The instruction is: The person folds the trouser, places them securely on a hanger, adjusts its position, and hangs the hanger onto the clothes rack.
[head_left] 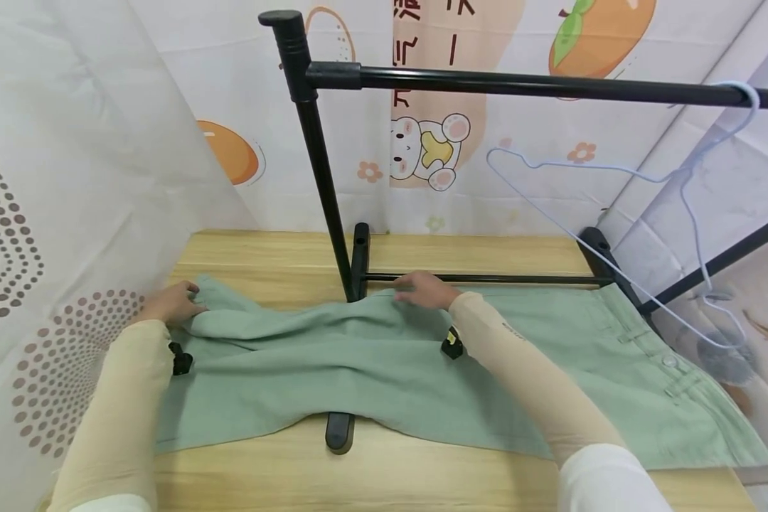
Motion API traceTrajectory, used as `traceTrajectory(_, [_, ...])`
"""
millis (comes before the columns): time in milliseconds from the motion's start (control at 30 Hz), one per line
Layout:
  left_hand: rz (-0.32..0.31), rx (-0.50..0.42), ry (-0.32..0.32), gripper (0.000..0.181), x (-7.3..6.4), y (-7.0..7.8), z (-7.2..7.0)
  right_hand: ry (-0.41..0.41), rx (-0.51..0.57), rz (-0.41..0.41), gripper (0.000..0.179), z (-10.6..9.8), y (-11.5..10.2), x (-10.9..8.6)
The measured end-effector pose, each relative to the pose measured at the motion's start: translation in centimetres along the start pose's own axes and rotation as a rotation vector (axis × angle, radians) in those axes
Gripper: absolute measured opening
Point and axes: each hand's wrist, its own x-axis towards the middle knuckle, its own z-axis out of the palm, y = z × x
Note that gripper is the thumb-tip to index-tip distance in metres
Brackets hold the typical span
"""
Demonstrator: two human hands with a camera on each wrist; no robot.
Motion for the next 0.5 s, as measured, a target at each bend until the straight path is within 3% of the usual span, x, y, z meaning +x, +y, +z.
traceTrajectory(167, [0.002, 0.011, -0.036, 0.077, 0.6, 0.7, 0.2, -0.037, 0.034, 0.033, 0.045, 0.4, -0.1, 0.7])
traceTrajectory(333, [-0.003, 0.002, -0.047, 0.067, 0.3, 1.6, 0.0, -0.079, 0.030, 0.010, 0.023, -0.1, -0.3, -0.8])
traceTrajectory(400, [0.001, -0.025, -0.020, 0.062, 0.0, 2.0, -0.4, -0.121, 0.017, -0.006, 0.014, -0.5, -0.5, -1.6])
traceTrajectory(500, [0.014, -0.088, 0.082, 0.052, -0.6, 2.4, -1.5, -0.134, -0.045, -0.054, 0.010, -1.2, -1.0, -2.9])
